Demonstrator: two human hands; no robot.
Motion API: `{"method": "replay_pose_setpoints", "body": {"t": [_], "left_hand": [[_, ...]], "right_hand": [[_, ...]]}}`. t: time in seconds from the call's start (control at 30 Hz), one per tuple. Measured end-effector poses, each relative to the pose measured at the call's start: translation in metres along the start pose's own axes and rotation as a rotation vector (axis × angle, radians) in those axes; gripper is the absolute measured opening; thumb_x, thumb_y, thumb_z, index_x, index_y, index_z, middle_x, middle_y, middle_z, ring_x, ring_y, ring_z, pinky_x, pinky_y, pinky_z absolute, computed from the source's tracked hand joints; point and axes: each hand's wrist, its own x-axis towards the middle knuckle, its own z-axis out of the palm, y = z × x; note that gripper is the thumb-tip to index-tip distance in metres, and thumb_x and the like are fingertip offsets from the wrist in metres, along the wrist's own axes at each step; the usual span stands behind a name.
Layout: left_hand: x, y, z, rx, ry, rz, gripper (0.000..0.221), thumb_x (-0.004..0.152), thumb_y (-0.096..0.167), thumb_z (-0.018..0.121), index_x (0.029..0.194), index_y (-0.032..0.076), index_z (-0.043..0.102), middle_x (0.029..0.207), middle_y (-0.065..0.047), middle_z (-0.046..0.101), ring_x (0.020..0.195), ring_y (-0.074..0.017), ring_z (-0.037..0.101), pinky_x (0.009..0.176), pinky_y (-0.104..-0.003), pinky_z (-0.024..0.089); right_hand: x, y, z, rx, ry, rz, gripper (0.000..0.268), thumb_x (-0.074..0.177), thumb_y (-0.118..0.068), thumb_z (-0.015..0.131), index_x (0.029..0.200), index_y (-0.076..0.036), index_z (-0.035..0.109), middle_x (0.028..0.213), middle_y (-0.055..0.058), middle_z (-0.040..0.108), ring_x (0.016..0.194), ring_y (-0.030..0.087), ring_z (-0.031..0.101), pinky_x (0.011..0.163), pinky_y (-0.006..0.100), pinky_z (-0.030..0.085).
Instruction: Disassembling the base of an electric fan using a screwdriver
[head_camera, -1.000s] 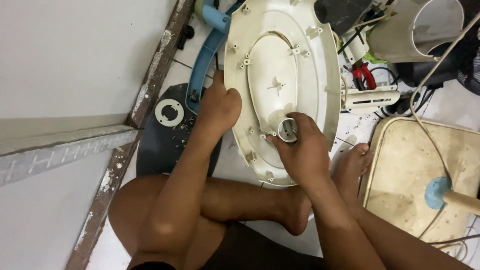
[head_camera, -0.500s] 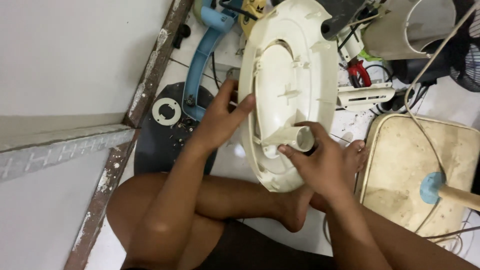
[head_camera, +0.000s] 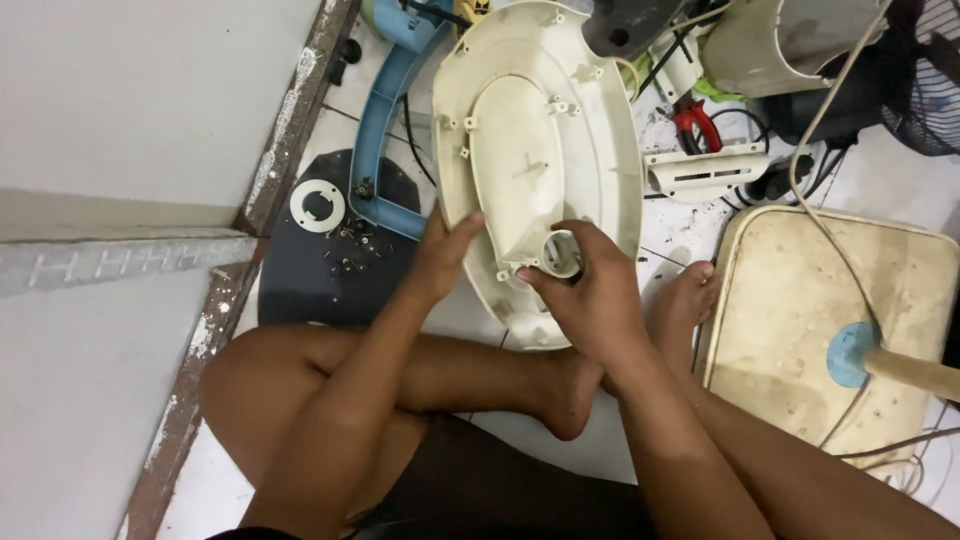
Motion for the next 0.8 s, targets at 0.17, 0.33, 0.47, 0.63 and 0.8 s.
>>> {"method": "replay_pose_setpoints", "body": {"t": [0.17,0.33,0.47,0.63,0.8], "left_hand": [[0.005,0.011,-0.018,0.013,-0.029,-0.031,0.051,0.104,0.038,0.059,0.145,0.010,0.050,0.125,-0.014,0.062,0.112,-0.0233,0.059,0.105,-0.050,0.047],[-0.010,0.061,0.002,-0.002,-0.048,-0.046,0.058,0.103,0.045,0.057,0.143,0.003,0.052,0.120,-0.017,0.061,0.110,-0.0279,0.061,0.105,-0.052,0.046],[-0.024,0.084,0.013,0.030,-0.063,-0.048,0.055,0.102,0.043,0.056,0.136,-0.001,0.055,0.116,-0.020,0.061,0.109,-0.0306,0.061,0.103,-0.051,0.048],[-0.011,0.073,0.007,0.026,-0.062,-0.054,0.050,0.100,0.041,0.060,0.130,0.001,0.057,0.105,-0.014,0.062,0.100,-0.0269,0.063,0.096,-0.048,0.052],[-0.018,0.085,0.013,0.103,-0.123,-0.054,0.045,0.095,0.035,0.062,0.122,-0.002,0.060,0.101,-0.013,0.062,0.099,-0.0281,0.063,0.091,-0.046,0.055]], "right_hand": [[0.002,-0.002,-0.004,-0.055,-0.044,0.035,0.059,0.073,-0.018,0.092,0.124,-0.003,0.067,0.107,0.023,0.072,0.110,0.045,0.069,0.093,0.053,0.056],[0.002,0.003,-0.005,-0.097,-0.052,-0.010,0.058,0.073,-0.017,0.091,0.124,-0.004,0.067,0.106,0.021,0.072,0.108,0.045,0.070,0.089,0.052,0.057],[0.002,-0.004,-0.009,-0.110,-0.066,0.027,0.056,0.076,-0.018,0.090,0.124,-0.004,0.066,0.107,0.021,0.071,0.109,0.044,0.069,0.091,0.053,0.057],[0.002,0.000,-0.004,-0.142,-0.063,0.024,0.057,0.076,-0.020,0.091,0.125,-0.006,0.065,0.107,0.019,0.070,0.109,0.043,0.069,0.090,0.052,0.057],[0.006,0.002,-0.008,-0.173,-0.071,0.080,0.058,0.078,-0.025,0.090,0.127,-0.008,0.064,0.111,0.020,0.070,0.108,0.046,0.069,0.090,0.057,0.057]]}}
